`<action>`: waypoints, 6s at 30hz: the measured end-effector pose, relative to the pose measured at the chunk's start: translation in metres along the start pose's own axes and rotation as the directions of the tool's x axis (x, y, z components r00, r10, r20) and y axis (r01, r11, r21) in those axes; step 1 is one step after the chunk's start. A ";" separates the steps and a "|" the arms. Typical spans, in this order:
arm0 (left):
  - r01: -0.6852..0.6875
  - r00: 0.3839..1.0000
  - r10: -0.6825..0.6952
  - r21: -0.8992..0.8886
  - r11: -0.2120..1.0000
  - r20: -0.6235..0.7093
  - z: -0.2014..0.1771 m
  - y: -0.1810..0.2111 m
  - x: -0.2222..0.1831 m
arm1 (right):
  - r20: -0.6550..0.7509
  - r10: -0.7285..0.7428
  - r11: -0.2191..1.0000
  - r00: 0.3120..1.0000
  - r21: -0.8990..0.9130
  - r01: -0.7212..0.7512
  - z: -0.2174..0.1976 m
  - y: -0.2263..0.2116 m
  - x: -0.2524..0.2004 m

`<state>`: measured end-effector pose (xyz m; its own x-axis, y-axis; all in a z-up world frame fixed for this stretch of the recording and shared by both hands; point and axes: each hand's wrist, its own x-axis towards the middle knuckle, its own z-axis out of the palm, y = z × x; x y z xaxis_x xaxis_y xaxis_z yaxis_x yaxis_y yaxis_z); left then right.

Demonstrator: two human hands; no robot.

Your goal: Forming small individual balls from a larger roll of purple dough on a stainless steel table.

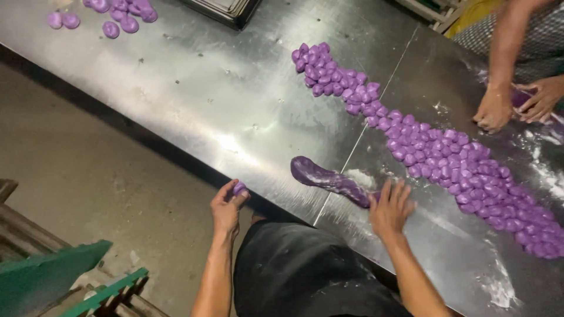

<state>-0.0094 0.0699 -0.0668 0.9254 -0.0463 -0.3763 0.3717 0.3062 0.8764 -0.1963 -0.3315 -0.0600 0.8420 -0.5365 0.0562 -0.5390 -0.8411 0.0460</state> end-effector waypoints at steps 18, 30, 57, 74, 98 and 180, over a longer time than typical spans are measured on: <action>0.072 0.903 -0.184 0.285 0.956 0.388 0.183 -0.004 -0.087 | -0.194 -0.285 0.929 0.939 0.184 0.320 -0.010 0.065 -0.028; -0.104 0.962 0.002 0.363 0.926 0.271 0.137 -0.051 -0.130 | 0.064 0.074 0.773 0.995 0.627 -0.098 -0.048 0.136 -0.115; 0.224 0.875 -0.282 0.186 0.957 0.395 0.214 -0.030 -0.136 | -0.201 -0.137 0.929 0.970 0.313 0.196 -0.032 0.149 -0.103; 0.030 0.707 -0.079 0.082 0.996 0.703 0.224 -0.053 -0.075 | 0.184 0.046 0.092 0.982 0.978 -0.187 -0.097 -0.025 -0.031; -0.665 0.631 0.170 0.415 0.621 0.757 0.283 -0.079 -0.087 | 0.085 0.044 0.077 0.995 0.993 -0.089 -0.064 0.021 -0.013; 0.326 0.912 -0.321 0.026 0.945 0.253 0.056 0.046 0.012 | 0.487 -0.590 0.663 0.644 0.747 0.042 -0.018 -0.028 0.052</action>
<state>0.0229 0.0305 -0.0141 0.7438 -0.3814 -0.5489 0.6547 0.2498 0.7135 -0.1383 -0.3348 -0.0401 0.8710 0.1171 -0.4771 -0.3052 -0.6319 -0.7124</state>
